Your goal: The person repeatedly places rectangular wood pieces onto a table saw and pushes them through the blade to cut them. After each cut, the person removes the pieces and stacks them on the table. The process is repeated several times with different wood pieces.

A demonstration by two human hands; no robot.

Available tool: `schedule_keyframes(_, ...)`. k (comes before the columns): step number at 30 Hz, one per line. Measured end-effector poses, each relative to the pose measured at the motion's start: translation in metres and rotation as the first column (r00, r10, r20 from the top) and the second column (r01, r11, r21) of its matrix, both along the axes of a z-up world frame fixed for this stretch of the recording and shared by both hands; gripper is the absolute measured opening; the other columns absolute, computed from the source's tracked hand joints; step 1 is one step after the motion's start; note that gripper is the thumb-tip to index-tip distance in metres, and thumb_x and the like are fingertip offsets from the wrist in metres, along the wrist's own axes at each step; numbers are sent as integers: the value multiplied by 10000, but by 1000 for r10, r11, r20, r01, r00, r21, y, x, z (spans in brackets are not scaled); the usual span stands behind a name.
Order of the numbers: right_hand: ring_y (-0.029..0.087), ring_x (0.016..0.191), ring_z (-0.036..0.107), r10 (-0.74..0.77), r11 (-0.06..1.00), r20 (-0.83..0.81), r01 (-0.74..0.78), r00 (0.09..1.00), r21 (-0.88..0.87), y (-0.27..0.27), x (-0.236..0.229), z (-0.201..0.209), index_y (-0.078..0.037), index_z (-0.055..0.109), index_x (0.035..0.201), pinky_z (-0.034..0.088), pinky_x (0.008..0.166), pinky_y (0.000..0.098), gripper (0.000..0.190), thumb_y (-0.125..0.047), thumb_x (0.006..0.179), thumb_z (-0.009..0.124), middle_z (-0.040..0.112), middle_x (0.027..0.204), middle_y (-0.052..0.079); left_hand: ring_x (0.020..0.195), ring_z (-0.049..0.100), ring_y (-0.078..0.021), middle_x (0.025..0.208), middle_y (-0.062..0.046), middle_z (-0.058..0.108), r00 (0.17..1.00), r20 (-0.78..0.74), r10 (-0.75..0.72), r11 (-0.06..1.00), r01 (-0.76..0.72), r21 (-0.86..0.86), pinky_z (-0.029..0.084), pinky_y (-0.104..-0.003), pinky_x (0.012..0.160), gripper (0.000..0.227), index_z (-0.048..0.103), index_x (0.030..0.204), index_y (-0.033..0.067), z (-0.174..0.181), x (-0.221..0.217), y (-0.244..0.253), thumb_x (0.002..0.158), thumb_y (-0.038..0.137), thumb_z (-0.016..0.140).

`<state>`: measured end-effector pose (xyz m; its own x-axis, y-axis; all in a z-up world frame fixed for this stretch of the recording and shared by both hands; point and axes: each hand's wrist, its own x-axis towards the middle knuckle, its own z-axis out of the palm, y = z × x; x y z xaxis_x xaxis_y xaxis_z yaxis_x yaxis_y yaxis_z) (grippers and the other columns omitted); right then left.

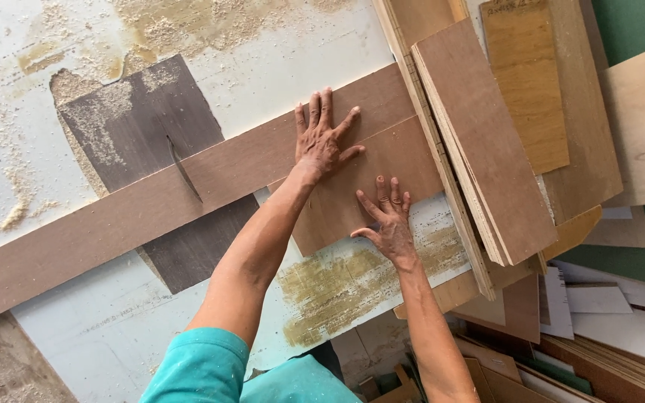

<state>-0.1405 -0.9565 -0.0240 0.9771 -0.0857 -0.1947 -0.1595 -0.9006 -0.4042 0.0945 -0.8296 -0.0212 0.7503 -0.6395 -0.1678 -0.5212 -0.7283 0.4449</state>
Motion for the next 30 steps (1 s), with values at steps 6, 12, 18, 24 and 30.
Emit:
schedule_keyframes(6, 352, 1583, -57, -13, 999, -16, 13, 1000, 29, 1, 15, 0, -447, 372, 1577, 6, 1206, 655, 994, -665, 681, 743, 43, 1749, 19, 1585, 69, -409, 1709, -210, 95, 1000, -6, -9, 1000, 9, -3, -33, -650, 1236, 809, 427, 1567, 420, 4, 15, 3, 866, 770, 628)
schedule_keyframes(12, 323, 1605, -83, 85, 996, 73, -82, 994, -47, 3, 25, 6, -369, 263, 1632, -90, 1256, 568, 1037, -543, 767, 807, 1, 1737, 58, 1568, -56, -446, 1682, -208, -86, 997, -42, -60, 994, 63, 89, -46, -633, 1244, 835, 229, 1628, 425, 11, 31, 4, 923, 792, 486)
schedule_keyframes(18, 311, 1593, -114, 85, 995, 62, -81, 994, -64, 1, 37, -2, -391, 220, 1635, -104, 1255, 572, 1060, -594, 761, 785, -27, 1731, 56, 1562, -90, -436, 1668, -200, -131, 997, -24, -70, 992, 72, 103, -58, -625, 1251, 883, 185, 1650, 417, 5, 44, 4, 923, 827, 472)
schedule_keyframes(24, 328, 1597, -103, 77, 997, 77, -75, 994, -33, 3, 68, -1, -385, 251, 1631, -73, 1254, 591, 1056, -580, 754, 805, -19, 1733, 29, 1561, -80, -435, 1673, -206, -109, 998, -11, -60, 992, 61, 109, -72, -613, 1241, 880, 196, 1643, 416, 11, 72, 5, 908, 833, 440)
schedule_keyframes(30, 369, 1598, -105, 113, 988, 147, -95, 983, -120, 0, 117, -25, -423, 227, 1639, 2, 1244, 664, 1118, -658, 723, 823, -51, 1738, 44, 1559, -77, -432, 1675, -185, -119, 997, -20, -79, 987, 81, 140, -67, -630, 1227, 902, 189, 1642, 428, 7, 127, 3, 877, 863, 385)
